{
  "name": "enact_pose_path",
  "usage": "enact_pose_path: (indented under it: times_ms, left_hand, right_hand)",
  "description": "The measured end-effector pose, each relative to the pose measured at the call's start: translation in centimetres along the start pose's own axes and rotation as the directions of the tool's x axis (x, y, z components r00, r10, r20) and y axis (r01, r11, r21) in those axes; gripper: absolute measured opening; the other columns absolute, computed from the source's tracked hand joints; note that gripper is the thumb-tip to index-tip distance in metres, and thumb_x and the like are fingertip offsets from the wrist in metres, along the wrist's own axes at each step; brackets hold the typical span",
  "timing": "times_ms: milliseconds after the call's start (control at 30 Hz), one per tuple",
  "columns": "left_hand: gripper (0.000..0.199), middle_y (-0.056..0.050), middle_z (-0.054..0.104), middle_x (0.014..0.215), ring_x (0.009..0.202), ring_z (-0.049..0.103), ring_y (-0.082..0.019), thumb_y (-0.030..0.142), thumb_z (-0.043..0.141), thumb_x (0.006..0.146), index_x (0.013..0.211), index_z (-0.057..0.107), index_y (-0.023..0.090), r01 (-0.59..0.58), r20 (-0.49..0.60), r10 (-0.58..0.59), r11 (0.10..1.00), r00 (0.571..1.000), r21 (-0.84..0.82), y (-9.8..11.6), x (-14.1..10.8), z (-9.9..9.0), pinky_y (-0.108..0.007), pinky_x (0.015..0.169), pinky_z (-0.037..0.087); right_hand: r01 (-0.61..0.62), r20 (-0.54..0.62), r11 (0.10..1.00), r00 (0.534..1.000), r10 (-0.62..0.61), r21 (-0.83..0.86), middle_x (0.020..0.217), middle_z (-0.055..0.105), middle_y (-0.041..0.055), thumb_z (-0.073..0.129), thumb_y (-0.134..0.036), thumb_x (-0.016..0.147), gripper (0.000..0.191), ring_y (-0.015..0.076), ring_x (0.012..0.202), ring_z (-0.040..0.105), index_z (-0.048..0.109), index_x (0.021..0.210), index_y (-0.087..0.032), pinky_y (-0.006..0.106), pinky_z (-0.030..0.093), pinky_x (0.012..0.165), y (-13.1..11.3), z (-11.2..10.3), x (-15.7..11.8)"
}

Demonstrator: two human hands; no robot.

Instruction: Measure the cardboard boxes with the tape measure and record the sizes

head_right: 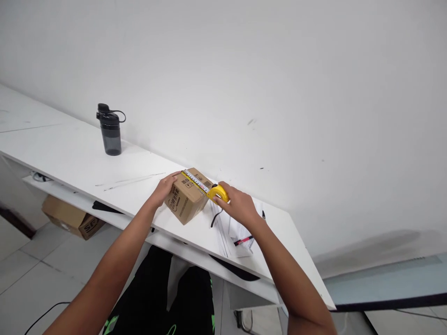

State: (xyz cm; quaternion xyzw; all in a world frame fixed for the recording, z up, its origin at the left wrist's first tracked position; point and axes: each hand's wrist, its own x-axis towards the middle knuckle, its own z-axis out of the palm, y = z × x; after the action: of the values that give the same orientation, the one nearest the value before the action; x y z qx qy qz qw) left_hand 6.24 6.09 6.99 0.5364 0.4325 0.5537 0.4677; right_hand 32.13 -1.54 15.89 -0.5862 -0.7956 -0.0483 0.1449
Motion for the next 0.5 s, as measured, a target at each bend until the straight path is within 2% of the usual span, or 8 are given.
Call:
enact_pose_path:
  times_ms: [133, 267, 367, 500]
  left_hand:
    - [0.049, -0.005, 0.068, 0.126, 0.11, 0.062, -0.023, 0.039, 0.045, 0.088, 0.129, 0.064, 0.022, -0.013, 0.0, 0.013, 1.0, 1.0, -0.007, -0.1, 0.2, -0.1, -0.036, 0.097, 0.049]
    - [0.049, -0.005, 0.068, 0.126, 0.109, 0.062, -0.024, 0.041, 0.044, 0.089, 0.13, 0.063, 0.023, -0.018, -0.006, 0.018, 1.0, 1.0, 0.002, -0.2, 0.2, -0.2, -0.038, 0.097, 0.048]
    - [0.049, -0.005, 0.067, 0.127, 0.111, 0.061, -0.024, 0.041, 0.045, 0.088, 0.13, 0.063, 0.022, -0.027, -0.004, 0.027, 1.0, 1.0, 0.008, -0.2, 0.1, 0.0, -0.038, 0.096, 0.048]
    - [0.049, -0.006, 0.066, 0.128, 0.112, 0.061, -0.025, 0.041, 0.046, 0.089, 0.132, 0.062, 0.023, -0.04, -0.002, 0.04, 0.999, 0.999, -0.009, 0.0, 0.0, 0.0, -0.038, 0.096, 0.049]
  right_hand:
    - [-0.009, -0.032, 1.0, 0.999, 0.009, 0.024, 0.096, 0.073, 0.0014, 0.051, -0.054, 0.089, 0.043, 0.0204, 0.074, 0.066, 0.057, 0.124, -0.032, 0.029, 0.042, 0.06, 0.0, 0.4, -0.3]
    - [-0.044, -0.088, 0.993, 0.995, 0.054, 0.108, 0.102, 0.073, 0.0028, 0.052, -0.056, 0.088, 0.048, 0.0224, 0.083, 0.067, 0.058, 0.127, -0.03, 0.032, 0.047, 0.068, -0.2, 0.8, 0.9]
    - [-0.05, -0.097, 0.986, 0.993, 0.066, 0.158, 0.112, 0.072, 0.004, 0.052, -0.058, 0.087, 0.055, 0.0244, 0.093, 0.067, 0.054, 0.133, -0.029, 0.035, 0.05, 0.076, -1.2, 1.3, 3.0]
    - [-0.006, -0.091, 0.978, 0.995, 0.026, 0.211, 0.126, 0.067, 0.0041, 0.05, -0.055, 0.089, 0.057, 0.0267, 0.107, 0.064, 0.049, 0.139, -0.028, 0.04, 0.05, 0.087, -3.7, 2.4, 6.9]
